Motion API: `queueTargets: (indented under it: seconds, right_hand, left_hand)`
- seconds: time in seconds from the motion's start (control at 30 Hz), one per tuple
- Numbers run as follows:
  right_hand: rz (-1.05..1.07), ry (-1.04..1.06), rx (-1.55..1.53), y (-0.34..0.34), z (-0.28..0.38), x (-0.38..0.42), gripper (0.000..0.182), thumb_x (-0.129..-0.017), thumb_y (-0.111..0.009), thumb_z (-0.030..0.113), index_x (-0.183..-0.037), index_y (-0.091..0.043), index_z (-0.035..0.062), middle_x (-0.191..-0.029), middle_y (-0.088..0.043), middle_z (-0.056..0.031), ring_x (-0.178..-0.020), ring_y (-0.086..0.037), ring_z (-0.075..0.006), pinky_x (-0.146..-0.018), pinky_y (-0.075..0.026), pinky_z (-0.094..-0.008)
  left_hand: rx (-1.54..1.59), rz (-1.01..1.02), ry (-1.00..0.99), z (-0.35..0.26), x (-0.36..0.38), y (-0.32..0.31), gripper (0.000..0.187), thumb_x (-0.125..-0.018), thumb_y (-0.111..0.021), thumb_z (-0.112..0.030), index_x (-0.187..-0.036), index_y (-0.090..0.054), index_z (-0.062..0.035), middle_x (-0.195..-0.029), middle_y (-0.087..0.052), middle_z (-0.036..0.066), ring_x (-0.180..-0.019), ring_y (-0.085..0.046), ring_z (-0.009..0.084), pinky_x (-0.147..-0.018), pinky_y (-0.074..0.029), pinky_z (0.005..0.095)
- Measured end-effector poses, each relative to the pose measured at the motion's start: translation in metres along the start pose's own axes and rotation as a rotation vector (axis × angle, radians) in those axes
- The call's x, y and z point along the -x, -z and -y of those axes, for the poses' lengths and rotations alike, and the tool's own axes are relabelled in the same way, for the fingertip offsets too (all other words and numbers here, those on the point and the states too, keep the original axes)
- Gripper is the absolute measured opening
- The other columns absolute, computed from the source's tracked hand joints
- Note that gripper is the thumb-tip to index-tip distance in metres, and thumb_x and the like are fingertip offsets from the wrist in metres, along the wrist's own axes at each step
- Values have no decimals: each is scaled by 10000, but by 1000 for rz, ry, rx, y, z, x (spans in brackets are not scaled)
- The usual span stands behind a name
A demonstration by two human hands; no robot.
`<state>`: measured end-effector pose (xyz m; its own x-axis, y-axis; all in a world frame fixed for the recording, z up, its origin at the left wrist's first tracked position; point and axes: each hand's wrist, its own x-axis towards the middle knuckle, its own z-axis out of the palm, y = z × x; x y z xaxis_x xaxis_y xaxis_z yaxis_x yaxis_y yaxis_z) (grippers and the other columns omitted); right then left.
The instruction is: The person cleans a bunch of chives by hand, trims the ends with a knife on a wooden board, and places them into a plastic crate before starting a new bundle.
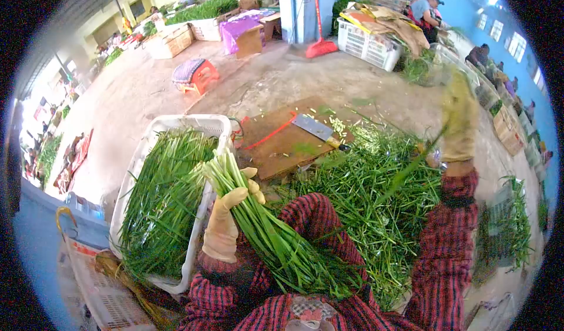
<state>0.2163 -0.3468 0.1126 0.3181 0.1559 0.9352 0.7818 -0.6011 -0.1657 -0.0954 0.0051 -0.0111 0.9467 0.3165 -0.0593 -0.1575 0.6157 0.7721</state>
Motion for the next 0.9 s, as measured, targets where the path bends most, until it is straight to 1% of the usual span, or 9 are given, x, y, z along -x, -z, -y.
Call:
queueTargets:
  seconds: [0.03, 0.1, 0.23, 0.37, 0.5, 0.7, 0.77, 0.83, 0.9]
  right_hand:
    - [5, 3, -1, 9, -26, 1, 341, -959, -564, 276, -1187, -625, 31, -980, -636, -21, -868, -559, -95, -759, -455, -241]
    - [-48, -759, -271, 15, -59, 7, 320, -860, -617, 166, -1135, -626, 1, -1000, -656, -82, -921, -617, -210, -812, -490, -327]
    - [631, -102, 430, -13, -52, 101, 428, -828, -682, 173, -1211, -570, 16, -1175, -611, -164, -1127, -563, -263, -982, -423, -350]
    - [870, -619, -628, -50, 127, 118, 561, -814, -736, 205, -1297, -508, 36, -1296, -541, -110, -1228, -491, -216, -1002, -420, -361]
    - [1084, -467, -1139, -65, 242, 132, 781, -797, -747, 249, -1437, -342, 57, -1375, -488, -153, -1242, -492, -274, -1016, -413, -372]
    - [998, -216, -534, -70, 191, 152, 539, -854, -646, 250, -1351, -466, 145, -1009, -660, -198, -855, -668, -356, -785, -537, -417]
    - [1271, -426, -156, -62, 135, 163, 400, -880, -577, 200, -1275, -543, 143, -1087, -645, -178, -955, -651, -299, -833, -526, -391]
    - [1099, -195, -19, -67, 26, 252, 395, -849, -599, 124, -1243, -579, 145, -1143, -629, -151, -1036, -623, -277, -875, -510, -380]
    - [962, -479, 112, -31, 19, 247, 411, -828, -622, 69, -1231, -587, 138, -1203, -609, -122, -1110, -585, -284, -928, -485, -383]
  left_hand:
    - [54, 31, 2, 1, 0, 4, 542, -775, -698, -168, -1258, -524, 7, -922, -638, 67, -862, -628, 199, -775, -523, 329]
    - [84, 55, -8, 0, 0, 9, 537, -771, -702, -169, -1246, -525, 10, -904, -626, 70, -851, -626, 210, -761, -527, 334]
    - [130, 97, -30, 5, -1, 7, 453, -767, -702, -170, -1162, -559, -1, -851, -609, 59, -827, -624, 217, -756, -524, 346]
    - [102, -3, -117, 4, -13, -3, 267, -809, -703, -216, -999, -572, -80, -808, -609, 45, -750, -626, 190, -715, -533, 343]
    - [101, -121, -278, -18, -36, -25, 212, -878, -650, -257, -999, -577, -99, -860, -623, 39, -781, -624, 170, -730, -524, 308]
    - [-118, -234, -611, -88, -58, 1, 228, -943, -567, -324, -965, -591, -98, -894, -603, 33, -843, -589, 138, -791, -503, 288]
    - [-136, -355, -649, -95, -60, 2, 243, -958, -543, -329, -977, -585, -91, -907, -597, 29, -855, -580, 137, -815, -493, 287]
    - [-149, -476, -687, -94, -64, 0, 258, -973, -518, -334, -988, -580, -84, -920, -591, 25, -868, -571, 135, -839, -484, 285]
    - [-245, -493, -893, -89, -69, 3, 258, -983, -513, -329, -1023, -566, -81, -949, -585, 22, -886, -569, 136, -859, -479, 294]
